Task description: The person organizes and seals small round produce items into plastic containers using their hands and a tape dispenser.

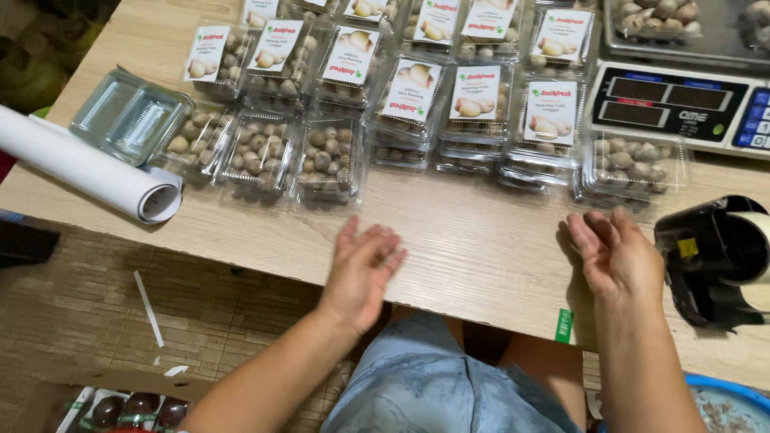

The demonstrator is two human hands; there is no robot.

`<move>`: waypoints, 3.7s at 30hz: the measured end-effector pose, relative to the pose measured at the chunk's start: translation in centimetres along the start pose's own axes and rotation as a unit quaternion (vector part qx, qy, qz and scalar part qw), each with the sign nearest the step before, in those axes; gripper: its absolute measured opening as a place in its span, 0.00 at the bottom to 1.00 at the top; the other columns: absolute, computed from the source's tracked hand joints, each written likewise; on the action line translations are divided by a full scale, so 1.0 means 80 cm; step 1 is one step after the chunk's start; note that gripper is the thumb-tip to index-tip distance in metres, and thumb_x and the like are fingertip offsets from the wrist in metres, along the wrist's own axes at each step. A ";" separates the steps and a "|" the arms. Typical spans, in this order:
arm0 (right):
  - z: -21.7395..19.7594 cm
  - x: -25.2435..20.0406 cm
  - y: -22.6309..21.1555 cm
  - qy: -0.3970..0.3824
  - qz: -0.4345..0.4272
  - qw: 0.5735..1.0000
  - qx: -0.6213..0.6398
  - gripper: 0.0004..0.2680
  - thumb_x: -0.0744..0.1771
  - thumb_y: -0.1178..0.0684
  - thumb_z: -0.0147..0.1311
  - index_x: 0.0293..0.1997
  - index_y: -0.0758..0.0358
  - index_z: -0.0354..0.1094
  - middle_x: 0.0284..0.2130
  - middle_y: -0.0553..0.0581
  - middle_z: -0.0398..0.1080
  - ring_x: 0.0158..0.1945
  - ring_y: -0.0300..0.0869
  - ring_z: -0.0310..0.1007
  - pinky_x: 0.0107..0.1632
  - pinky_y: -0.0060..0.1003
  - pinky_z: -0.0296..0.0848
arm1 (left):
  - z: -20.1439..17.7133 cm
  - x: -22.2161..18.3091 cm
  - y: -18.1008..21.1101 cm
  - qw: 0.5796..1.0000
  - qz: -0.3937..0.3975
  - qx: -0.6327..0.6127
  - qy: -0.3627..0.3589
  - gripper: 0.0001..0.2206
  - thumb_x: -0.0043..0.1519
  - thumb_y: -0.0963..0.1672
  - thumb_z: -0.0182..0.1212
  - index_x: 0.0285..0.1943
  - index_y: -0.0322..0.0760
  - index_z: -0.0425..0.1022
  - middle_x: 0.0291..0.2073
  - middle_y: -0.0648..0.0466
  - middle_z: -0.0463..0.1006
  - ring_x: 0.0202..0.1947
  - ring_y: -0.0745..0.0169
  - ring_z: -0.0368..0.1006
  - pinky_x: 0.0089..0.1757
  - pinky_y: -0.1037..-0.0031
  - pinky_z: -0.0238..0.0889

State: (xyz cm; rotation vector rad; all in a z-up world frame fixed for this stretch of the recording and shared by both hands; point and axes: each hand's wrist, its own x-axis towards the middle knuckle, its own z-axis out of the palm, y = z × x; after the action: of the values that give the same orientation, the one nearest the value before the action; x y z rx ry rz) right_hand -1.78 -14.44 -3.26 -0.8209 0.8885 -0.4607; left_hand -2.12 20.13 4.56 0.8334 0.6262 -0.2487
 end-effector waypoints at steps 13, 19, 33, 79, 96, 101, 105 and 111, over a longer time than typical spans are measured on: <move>-0.047 0.104 0.015 -0.049 0.038 0.992 -0.107 0.05 0.73 0.58 0.38 0.48 0.67 0.61 0.42 0.63 0.74 0.47 0.53 0.83 0.50 0.37 0.89 | 0.048 -0.013 -0.102 0.964 -0.043 0.218 -0.149 0.34 0.54 0.41 0.63 0.74 0.46 0.61 0.63 0.49 0.65 0.50 0.65 0.70 0.53 0.74 0.63; -0.025 -0.109 -0.032 -0.051 0.096 0.980 -0.166 0.07 0.73 0.62 0.40 0.58 0.67 0.55 0.39 0.56 0.68 0.43 0.43 0.78 0.53 0.31 0.82 | 0.082 -0.024 -0.106 0.602 0.417 0.597 -0.328 0.34 0.57 0.53 0.61 0.72 0.40 0.59 0.70 0.37 0.59 0.71 0.35 0.52 0.64 0.48 0.50; -0.113 0.007 0.014 -0.094 0.099 0.988 -0.070 0.05 0.73 0.54 0.48 0.50 0.65 0.63 0.39 0.63 0.76 0.41 0.49 0.81 0.47 0.42 0.83 | 0.330 0.110 -0.219 0.133 0.412 0.786 -0.441 0.70 0.34 0.56 0.92 0.80 0.53 0.35 0.73 0.45 0.54 0.75 0.39 0.49 0.69 0.44 0.36; 0.012 -0.131 0.033 -0.203 0.081 0.921 -0.321 0.05 0.74 0.62 0.42 0.54 0.76 0.58 0.40 0.88 0.69 0.40 0.72 0.73 0.47 0.58 0.75 | -0.058 0.125 0.335 0.544 0.140 0.812 0.158 0.56 0.54 0.61 0.66 0.82 0.58 0.23 0.81 0.44 0.37 0.77 0.39 0.41 0.66 0.43 0.45; -0.013 -0.078 0.099 -0.288 0.047 0.932 -0.214 0.11 0.69 0.63 0.52 0.56 0.63 0.57 0.29 0.69 0.69 0.29 0.53 0.74 0.32 0.50 0.80 | 0.023 -0.023 -0.003 0.566 0.268 0.739 -0.249 0.54 0.45 0.66 0.51 0.79 0.38 0.47 0.71 0.33 0.57 0.68 0.31 0.55 0.61 0.47 0.50; 0.000 -0.081 0.119 -0.339 0.070 0.912 -0.219 0.13 0.67 0.63 0.54 0.57 0.63 0.58 0.28 0.67 0.70 0.28 0.52 0.76 0.29 0.44 0.79 | 0.006 -0.004 -0.048 0.522 0.358 0.761 -0.142 0.56 0.43 0.67 0.58 0.80 0.43 0.47 0.63 0.35 0.64 0.57 0.30 0.65 0.51 0.48 0.61; 0.033 -0.123 0.120 -0.339 0.090 0.908 -0.230 0.13 0.68 0.64 0.51 0.58 0.64 0.54 0.32 0.72 0.69 0.35 0.62 0.76 0.40 0.54 0.80 | -0.012 -0.012 -0.028 0.540 0.373 0.743 -0.131 0.50 0.44 0.57 0.65 0.78 0.39 0.51 0.61 0.37 0.62 0.53 0.29 0.65 0.47 0.46 0.64; 0.124 -0.189 0.112 -0.405 0.052 0.877 -0.254 0.14 0.67 0.64 0.54 0.59 0.64 0.58 0.30 0.68 0.70 0.30 0.59 0.77 0.37 0.51 0.81 | -0.026 -0.045 0.070 0.552 0.324 0.763 -0.090 0.51 0.53 0.61 0.64 0.81 0.42 0.40 0.71 0.34 0.51 0.66 0.29 0.54 0.55 0.43 0.59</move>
State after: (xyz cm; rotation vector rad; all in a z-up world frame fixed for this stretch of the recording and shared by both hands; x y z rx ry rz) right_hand -1.93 5.31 0.77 -1.3038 0.2468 0.2447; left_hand -3.37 25.29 9.11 2.6360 -0.3611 -0.1388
